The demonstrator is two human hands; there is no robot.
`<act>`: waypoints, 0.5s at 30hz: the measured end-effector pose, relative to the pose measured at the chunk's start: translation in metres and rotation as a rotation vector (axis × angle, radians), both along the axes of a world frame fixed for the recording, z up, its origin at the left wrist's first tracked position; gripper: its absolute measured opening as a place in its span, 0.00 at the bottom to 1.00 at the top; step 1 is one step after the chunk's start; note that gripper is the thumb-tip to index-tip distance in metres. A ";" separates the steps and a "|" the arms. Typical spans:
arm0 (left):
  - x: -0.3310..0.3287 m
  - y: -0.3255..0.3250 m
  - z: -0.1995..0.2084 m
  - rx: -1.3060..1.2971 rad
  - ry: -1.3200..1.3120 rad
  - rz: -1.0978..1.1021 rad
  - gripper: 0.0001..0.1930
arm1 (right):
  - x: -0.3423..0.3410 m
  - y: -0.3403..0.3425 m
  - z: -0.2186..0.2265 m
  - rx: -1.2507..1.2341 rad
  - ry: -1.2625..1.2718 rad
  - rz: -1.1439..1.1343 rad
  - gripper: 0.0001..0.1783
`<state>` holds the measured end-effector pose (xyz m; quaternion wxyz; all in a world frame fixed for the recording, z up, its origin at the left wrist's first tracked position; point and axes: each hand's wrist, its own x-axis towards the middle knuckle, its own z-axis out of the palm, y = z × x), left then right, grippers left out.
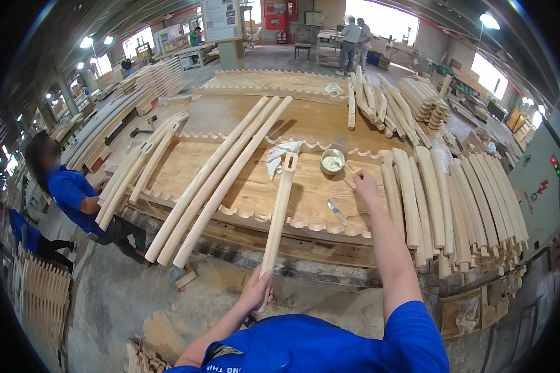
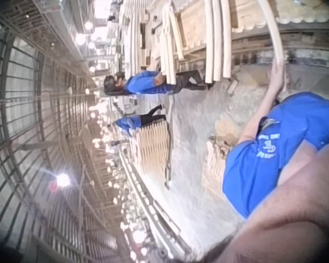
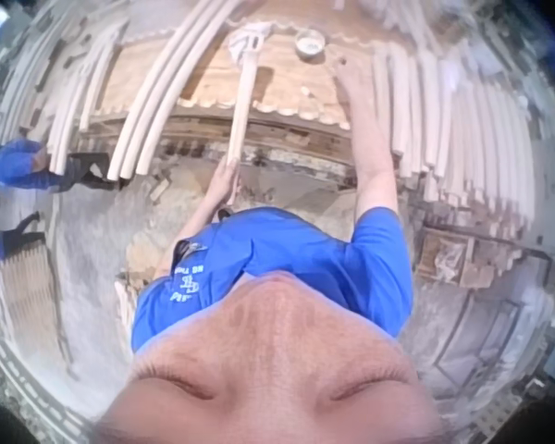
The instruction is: The person applies glue to wooden dowels and inserts them into pre-drilled holes in wooden chair legs. They then pick up and stack the finished legs on a pallet.
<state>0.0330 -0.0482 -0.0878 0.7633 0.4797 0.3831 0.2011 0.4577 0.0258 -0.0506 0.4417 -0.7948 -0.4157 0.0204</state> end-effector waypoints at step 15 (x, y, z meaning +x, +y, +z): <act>-0.005 0.006 0.001 0.008 0.038 -0.030 0.19 | -0.075 0.022 0.069 -0.166 -0.175 0.236 0.17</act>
